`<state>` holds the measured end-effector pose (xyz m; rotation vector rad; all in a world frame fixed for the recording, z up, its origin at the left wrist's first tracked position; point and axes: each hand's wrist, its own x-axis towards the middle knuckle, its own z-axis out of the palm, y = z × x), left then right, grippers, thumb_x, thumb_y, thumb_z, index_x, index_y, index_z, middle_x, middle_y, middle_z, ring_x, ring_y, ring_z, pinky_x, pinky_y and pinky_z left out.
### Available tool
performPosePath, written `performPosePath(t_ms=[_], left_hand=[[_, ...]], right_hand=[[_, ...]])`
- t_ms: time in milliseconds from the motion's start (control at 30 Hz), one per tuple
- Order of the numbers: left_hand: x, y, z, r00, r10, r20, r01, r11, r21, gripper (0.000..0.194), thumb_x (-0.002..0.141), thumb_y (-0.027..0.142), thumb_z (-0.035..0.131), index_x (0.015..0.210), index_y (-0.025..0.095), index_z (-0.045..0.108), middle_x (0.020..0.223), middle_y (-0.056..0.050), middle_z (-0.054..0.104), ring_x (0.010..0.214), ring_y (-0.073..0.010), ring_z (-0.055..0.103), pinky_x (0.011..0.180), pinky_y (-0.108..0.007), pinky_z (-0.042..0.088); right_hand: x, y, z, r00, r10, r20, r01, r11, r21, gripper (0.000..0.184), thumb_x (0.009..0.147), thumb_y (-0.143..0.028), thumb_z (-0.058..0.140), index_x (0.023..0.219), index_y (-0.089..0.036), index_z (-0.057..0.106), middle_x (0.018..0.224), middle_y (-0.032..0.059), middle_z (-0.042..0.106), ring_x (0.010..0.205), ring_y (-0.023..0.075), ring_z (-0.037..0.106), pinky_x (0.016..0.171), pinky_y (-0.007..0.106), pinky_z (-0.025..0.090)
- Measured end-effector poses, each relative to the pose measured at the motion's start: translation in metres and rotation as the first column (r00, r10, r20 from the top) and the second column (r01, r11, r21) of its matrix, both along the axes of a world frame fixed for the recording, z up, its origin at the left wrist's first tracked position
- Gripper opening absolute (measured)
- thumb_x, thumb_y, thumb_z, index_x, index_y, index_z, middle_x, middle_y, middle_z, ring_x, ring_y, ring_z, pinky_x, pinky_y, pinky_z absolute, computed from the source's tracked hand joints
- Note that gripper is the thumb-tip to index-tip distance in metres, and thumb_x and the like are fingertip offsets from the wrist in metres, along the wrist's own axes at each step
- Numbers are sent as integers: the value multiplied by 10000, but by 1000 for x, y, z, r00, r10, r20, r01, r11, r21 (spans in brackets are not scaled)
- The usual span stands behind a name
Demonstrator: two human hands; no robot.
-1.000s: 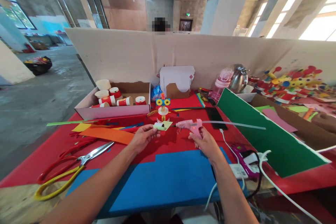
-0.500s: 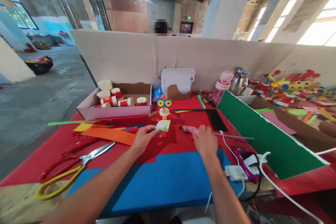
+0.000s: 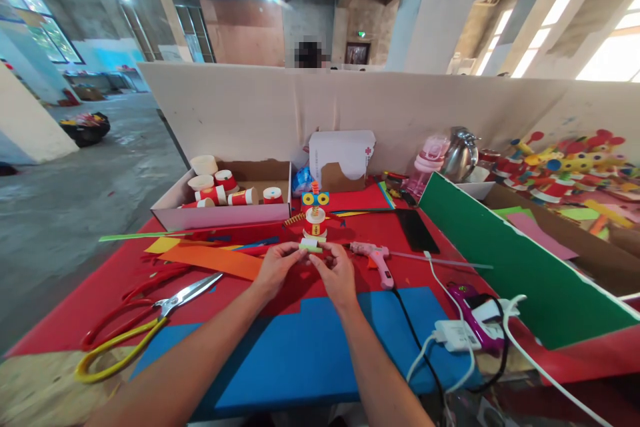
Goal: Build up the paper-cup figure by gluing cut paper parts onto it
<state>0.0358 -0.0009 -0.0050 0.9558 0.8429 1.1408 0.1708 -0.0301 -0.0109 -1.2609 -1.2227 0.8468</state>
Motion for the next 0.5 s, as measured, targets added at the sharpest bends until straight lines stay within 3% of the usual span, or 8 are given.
performPosePath(t_ms=[133, 500], left_hand=[[2, -2, -2, 1000, -25, -11, 25, 1000, -1, 399, 526, 449, 824, 730, 124, 714, 637, -36, 683, 578, -120, 598, 630, -249, 479], [3, -5, 2, 998, -45, -48, 45, 999, 14, 417, 522, 470, 825, 720, 119, 718, 637, -38, 686, 571, -121, 593, 606, -249, 471]], right_hand=[[1, -1, -1, 1000, -13, -13, 14, 1000, 12, 313, 724, -401, 638, 944, -180, 607, 924, 73, 669, 799, 187, 650, 687, 299, 542], [-3, -1, 1, 949, -74, -306, 67, 997, -33, 287, 591, -391, 763, 770, -189, 665, 829, 18, 620, 588, 122, 557, 551, 261, 502]])
